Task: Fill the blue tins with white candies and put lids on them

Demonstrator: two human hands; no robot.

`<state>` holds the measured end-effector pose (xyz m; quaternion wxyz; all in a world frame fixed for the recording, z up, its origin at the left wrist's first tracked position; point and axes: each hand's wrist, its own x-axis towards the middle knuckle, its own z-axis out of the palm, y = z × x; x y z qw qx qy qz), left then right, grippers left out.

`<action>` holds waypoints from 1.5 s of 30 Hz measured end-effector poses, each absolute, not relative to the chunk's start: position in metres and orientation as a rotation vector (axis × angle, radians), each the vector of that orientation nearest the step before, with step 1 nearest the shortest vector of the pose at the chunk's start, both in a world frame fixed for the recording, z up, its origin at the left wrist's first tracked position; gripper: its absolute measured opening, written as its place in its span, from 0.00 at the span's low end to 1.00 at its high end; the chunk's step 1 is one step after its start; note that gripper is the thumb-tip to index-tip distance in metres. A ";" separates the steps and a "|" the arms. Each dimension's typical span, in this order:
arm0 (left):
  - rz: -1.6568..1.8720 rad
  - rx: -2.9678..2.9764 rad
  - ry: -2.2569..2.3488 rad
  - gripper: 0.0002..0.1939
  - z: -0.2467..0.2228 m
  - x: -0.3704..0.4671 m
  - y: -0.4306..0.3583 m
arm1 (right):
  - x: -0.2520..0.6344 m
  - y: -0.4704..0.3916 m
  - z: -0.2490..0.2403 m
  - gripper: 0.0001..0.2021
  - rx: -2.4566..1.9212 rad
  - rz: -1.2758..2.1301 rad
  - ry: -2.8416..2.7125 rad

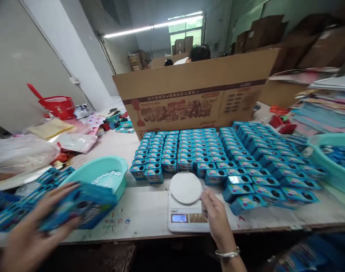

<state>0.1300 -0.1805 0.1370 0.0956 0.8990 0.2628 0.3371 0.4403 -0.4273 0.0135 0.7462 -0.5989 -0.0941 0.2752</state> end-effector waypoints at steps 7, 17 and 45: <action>0.691 2.506 -0.045 0.23 0.056 0.351 -0.231 | 0.435 -0.476 0.003 0.27 -1.237 0.535 -0.068; 0.646 2.388 -0.148 0.19 0.055 0.381 -0.234 | 0.446 -0.481 0.014 0.21 -0.812 0.624 0.199; 0.495 2.144 0.562 0.19 -0.008 0.237 -0.185 | 0.475 -0.413 0.053 0.10 -0.847 0.599 0.134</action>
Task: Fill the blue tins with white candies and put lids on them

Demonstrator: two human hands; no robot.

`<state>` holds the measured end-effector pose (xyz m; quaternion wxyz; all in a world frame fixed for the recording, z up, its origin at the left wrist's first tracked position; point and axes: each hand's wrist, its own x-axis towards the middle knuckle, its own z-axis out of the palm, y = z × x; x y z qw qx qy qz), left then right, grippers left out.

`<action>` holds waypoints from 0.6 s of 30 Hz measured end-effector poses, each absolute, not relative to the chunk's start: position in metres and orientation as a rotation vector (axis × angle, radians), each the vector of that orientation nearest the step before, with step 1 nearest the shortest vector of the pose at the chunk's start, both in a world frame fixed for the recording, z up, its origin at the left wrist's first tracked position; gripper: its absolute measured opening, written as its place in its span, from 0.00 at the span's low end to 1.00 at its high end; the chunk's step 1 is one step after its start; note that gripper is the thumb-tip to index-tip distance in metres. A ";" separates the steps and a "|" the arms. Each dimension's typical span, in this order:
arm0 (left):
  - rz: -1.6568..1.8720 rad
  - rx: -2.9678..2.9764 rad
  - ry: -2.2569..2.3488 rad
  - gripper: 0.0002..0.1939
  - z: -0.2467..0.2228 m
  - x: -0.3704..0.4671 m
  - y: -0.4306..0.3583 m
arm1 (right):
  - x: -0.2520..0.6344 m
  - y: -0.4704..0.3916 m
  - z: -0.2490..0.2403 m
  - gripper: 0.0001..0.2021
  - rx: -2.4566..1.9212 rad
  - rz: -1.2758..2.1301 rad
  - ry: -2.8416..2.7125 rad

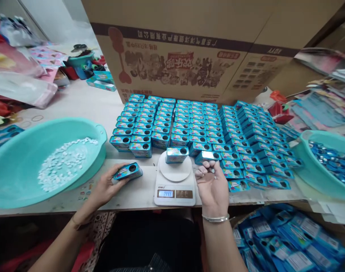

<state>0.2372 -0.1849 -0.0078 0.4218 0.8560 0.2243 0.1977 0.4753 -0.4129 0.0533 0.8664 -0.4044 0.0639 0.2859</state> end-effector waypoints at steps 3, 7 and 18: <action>0.505 2.133 0.590 0.27 -0.008 0.238 -0.187 | 0.483 -0.394 0.079 0.14 -0.874 0.640 0.042; 0.672 2.055 0.675 0.42 -0.012 0.239 -0.202 | 0.466 -0.337 0.109 0.18 -0.911 0.760 -0.201; 1.710 2.002 1.521 0.37 -0.019 0.138 -0.214 | 0.278 -0.085 0.068 0.08 -1.654 0.916 -2.090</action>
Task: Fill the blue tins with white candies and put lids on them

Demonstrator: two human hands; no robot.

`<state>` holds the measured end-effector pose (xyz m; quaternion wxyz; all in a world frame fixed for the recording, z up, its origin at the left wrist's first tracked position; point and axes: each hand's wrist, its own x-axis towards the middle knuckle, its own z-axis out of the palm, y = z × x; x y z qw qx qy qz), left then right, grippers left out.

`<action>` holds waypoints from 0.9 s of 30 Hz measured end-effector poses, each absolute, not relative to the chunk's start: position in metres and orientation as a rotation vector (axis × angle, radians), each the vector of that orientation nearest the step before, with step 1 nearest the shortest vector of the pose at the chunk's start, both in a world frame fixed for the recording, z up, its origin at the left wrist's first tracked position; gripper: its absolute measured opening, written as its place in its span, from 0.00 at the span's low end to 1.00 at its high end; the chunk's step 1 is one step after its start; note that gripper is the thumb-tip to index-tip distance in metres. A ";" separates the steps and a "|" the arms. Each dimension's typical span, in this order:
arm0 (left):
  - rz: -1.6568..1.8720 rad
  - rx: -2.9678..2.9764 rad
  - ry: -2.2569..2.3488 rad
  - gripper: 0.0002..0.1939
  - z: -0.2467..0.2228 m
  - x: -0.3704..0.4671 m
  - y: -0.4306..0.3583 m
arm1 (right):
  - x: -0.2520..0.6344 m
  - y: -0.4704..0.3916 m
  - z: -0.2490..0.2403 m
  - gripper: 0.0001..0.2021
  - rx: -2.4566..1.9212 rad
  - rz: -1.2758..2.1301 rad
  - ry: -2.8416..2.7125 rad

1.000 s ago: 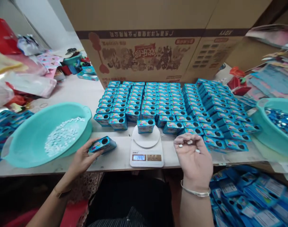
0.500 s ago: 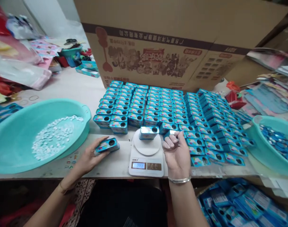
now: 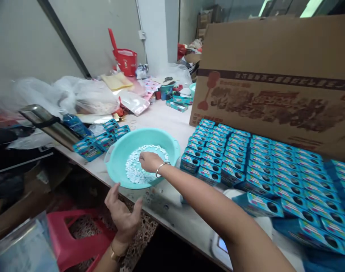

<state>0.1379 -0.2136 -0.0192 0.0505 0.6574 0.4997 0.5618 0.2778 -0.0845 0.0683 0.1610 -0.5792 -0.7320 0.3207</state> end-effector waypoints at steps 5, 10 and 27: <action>1.492 2.136 1.571 0.41 -0.023 0.101 -0.167 | 0.248 -0.040 0.044 0.20 -2.009 0.774 -2.371; 1.568 1.980 1.483 0.44 -0.037 0.108 -0.161 | 0.226 -0.063 0.025 0.23 -2.011 0.948 -2.446; 1.613 1.919 1.455 0.46 -0.041 0.111 -0.165 | 0.237 -0.059 0.044 0.12 -1.277 2.033 -0.517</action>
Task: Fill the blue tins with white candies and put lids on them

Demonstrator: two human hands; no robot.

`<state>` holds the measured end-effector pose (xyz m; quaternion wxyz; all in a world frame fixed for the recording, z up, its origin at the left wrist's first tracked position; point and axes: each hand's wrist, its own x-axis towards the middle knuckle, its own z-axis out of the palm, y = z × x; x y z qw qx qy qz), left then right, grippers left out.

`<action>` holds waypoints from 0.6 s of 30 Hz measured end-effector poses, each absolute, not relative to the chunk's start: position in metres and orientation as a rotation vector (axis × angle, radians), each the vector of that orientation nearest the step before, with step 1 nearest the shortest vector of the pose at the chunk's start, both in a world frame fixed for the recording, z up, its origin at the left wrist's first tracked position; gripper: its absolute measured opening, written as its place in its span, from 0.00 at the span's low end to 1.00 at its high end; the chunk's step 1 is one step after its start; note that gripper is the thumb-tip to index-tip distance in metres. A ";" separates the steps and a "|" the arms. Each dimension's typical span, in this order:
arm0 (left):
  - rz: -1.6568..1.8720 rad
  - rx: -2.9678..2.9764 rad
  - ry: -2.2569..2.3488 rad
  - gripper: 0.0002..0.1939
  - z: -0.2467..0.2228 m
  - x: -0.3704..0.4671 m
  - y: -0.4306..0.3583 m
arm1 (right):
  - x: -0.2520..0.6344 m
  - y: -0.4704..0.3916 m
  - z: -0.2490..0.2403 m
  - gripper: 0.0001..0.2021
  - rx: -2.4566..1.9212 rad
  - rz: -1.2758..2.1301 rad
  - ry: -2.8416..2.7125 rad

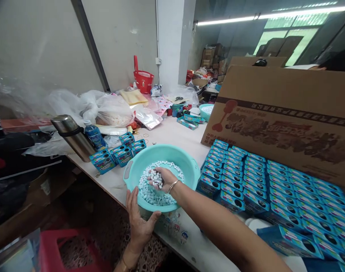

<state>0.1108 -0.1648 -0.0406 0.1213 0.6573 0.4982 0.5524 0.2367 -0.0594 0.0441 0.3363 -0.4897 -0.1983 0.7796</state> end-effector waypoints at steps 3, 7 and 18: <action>1.634 1.923 1.469 0.45 -0.041 0.110 -0.164 | 0.238 -0.065 0.056 0.16 -1.069 1.907 -0.174; 1.633 1.954 1.490 0.44 -0.043 0.108 -0.162 | 0.232 -0.072 0.062 0.13 -0.880 1.752 0.172; 1.876 2.025 1.370 0.48 -0.009 0.117 -0.185 | 0.321 -0.140 0.117 0.15 -0.202 1.596 0.268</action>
